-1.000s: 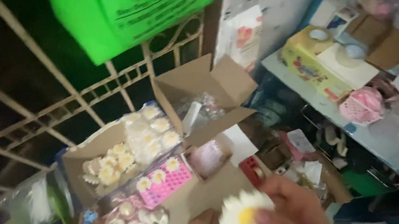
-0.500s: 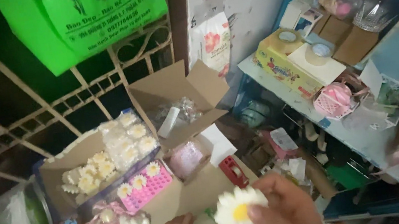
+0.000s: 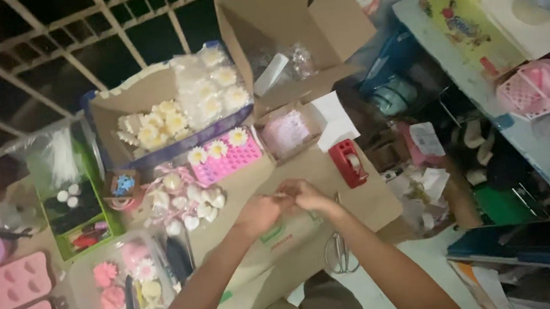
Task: Preparing decorative wax flower elements by trimming and arranging them.
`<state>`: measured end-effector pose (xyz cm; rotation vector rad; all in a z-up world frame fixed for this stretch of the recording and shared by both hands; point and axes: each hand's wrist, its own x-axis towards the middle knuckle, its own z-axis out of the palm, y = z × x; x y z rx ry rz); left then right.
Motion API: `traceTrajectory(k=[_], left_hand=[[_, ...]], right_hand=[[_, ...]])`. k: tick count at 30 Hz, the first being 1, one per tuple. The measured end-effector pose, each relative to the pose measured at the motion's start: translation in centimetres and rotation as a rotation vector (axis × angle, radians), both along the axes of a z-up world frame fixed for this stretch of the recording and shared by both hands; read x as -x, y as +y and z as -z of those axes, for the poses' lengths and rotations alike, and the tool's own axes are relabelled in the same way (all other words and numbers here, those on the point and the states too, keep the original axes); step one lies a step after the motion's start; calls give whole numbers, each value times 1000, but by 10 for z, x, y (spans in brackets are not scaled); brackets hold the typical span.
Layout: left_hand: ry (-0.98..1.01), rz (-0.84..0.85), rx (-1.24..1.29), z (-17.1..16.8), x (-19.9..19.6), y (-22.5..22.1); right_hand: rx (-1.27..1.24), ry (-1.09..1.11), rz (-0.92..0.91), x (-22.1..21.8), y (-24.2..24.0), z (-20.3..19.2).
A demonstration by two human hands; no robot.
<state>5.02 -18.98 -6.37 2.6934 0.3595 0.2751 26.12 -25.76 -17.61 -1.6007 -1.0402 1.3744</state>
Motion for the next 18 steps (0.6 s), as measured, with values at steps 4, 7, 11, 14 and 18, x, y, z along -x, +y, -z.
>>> traceTrajectory(k=[4,7,11,14,18], left_hand=[[117,-17,40,6,-1,9],[21,-50,164,-16,-6,15],[3,-91,238,-7,-7,26],[9,-150,326,-4,-9,36],[11,-178,396,5,-13,44]], right_hand=[[66,421,-184,16,-6,-18],[151,337,-129,17,-6,-40],[-157,-661,-611,-6,-6,28],[120,615,-152,-12,-13,54],[144,732,3,-11,-20,68]])
